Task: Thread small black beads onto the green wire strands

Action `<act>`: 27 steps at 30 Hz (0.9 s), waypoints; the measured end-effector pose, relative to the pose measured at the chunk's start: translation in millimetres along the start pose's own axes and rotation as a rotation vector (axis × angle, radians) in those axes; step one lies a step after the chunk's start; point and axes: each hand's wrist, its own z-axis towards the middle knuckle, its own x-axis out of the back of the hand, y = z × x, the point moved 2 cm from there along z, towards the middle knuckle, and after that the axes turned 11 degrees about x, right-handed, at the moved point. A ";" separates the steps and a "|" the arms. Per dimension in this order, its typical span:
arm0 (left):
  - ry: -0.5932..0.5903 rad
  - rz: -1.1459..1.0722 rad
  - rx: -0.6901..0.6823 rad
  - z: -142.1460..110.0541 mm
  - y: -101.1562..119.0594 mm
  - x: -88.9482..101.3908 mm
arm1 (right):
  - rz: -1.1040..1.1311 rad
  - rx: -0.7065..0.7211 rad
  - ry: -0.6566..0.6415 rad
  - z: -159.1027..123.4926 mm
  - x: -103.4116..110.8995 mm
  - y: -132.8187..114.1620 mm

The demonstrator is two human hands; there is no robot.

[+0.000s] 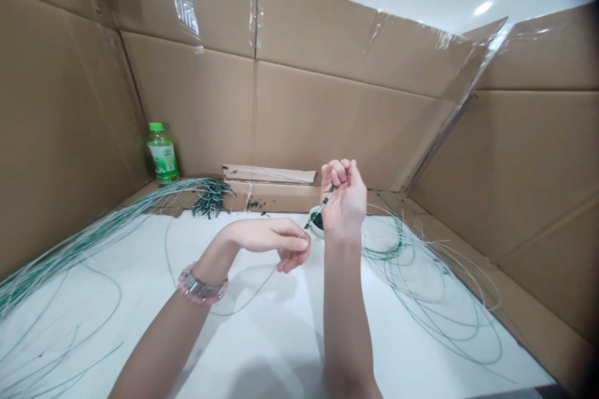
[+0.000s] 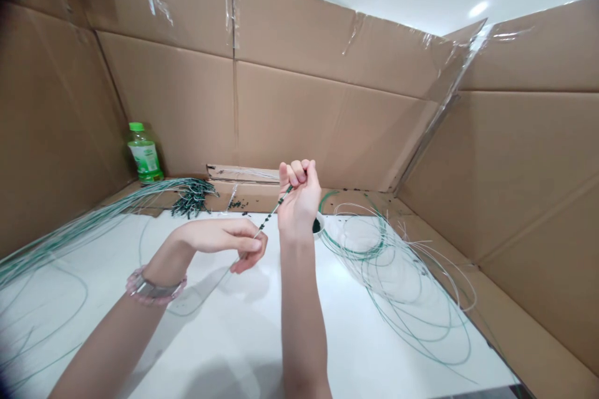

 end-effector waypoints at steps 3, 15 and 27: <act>0.109 0.068 -0.049 -7.8 5.0 2.4 | 0.028 -0.007 0.034 2.6 2.4 -1.0; 0.399 0.088 -0.070 -24.0 15.9 3.2 | 0.121 0.028 0.081 2.9 3.8 -3.4; 0.699 0.513 0.202 -67.4 78.4 30.9 | 0.006 -0.136 0.196 -0.6 27.2 -3.6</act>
